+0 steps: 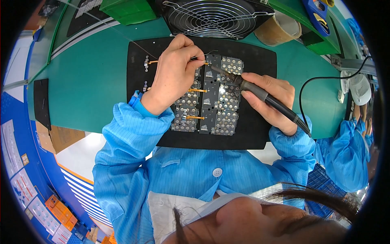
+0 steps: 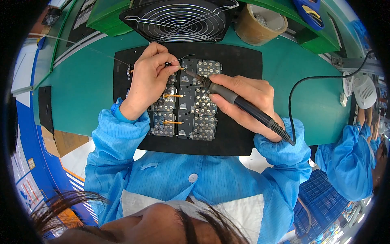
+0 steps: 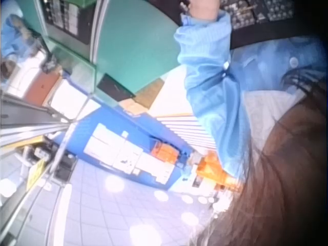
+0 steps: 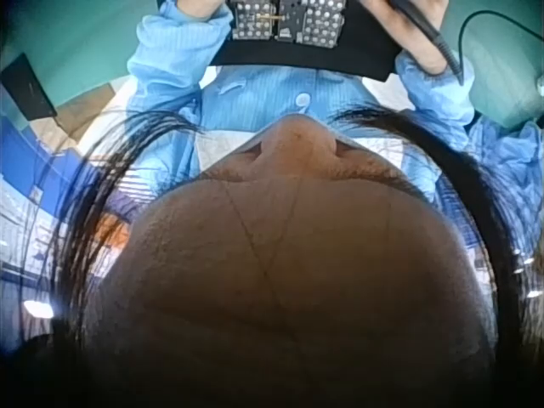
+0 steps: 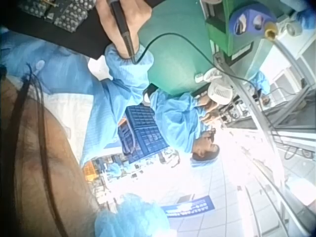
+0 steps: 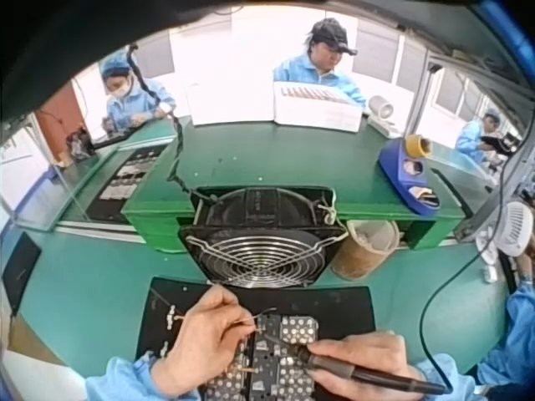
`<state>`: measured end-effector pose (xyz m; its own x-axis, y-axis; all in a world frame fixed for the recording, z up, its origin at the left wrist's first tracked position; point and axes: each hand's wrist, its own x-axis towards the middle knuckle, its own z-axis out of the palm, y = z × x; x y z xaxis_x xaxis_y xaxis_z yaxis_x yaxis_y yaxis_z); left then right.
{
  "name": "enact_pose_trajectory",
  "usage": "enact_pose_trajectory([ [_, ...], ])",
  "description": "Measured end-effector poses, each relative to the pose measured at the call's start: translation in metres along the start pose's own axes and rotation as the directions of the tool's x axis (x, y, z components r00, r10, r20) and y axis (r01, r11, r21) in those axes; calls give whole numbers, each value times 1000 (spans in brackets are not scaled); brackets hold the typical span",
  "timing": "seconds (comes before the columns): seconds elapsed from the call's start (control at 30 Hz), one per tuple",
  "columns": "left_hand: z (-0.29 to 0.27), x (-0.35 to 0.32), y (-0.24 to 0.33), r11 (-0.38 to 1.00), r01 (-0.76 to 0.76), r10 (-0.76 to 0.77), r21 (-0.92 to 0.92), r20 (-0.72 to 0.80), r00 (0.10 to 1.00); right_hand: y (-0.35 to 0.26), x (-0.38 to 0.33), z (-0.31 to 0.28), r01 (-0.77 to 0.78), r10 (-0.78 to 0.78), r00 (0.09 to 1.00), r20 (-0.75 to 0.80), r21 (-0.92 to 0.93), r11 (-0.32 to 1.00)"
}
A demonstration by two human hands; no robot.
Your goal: The person solders wires onto a circuit board with a soldering iron and solder wire.
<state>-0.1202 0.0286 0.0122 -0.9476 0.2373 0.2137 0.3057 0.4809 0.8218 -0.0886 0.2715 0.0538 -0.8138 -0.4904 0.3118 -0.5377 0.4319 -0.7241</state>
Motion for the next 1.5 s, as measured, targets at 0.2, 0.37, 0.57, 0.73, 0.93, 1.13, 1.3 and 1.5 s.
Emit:
enact_pose_trajectory([
  [0.2, -11, 2, 6, 1000, 6, -4, 26, -70, 998, -3, 0, -3, 28, -29, 999, -25, -22, 999],
  [0.37, -20, -5, 8, 996, 67, -61, 56, -99, 993, -8, -2, -8, -1, 0, 1000, -31, -38, 999],
  [0.57, -19, -32, 26, 998, -18, 13, 68, 70, 997, -19, -25, -25, -22, 15, 997, -77, -101, 995],
  [0.73, -17, -53, 43, 991, -33, 10, 128, 176, 984, -23, -56, -38, -178, 153, 940, -306, -55, 983],
  [0.93, -15, -69, 52, 980, -60, 18, 188, 221, 975, 2, -66, -45, -192, 96, 768, -633, -85, 978],
  [1.13, -13, -78, 52, 979, -82, 38, 187, 230, 973, 43, -31, -60, -190, -20, 800, -600, -284, 940],
  [1.3, -15, -86, 56, 978, 13, -71, 210, 270, 960, 44, -35, -45, -181, 148, 874, -464, -28, 983],
  [1.5, -22, -86, 59, 985, 80, -123, 153, 300, 946, -7, -51, 2, -14, -90, 978, -186, -494, 869],
])
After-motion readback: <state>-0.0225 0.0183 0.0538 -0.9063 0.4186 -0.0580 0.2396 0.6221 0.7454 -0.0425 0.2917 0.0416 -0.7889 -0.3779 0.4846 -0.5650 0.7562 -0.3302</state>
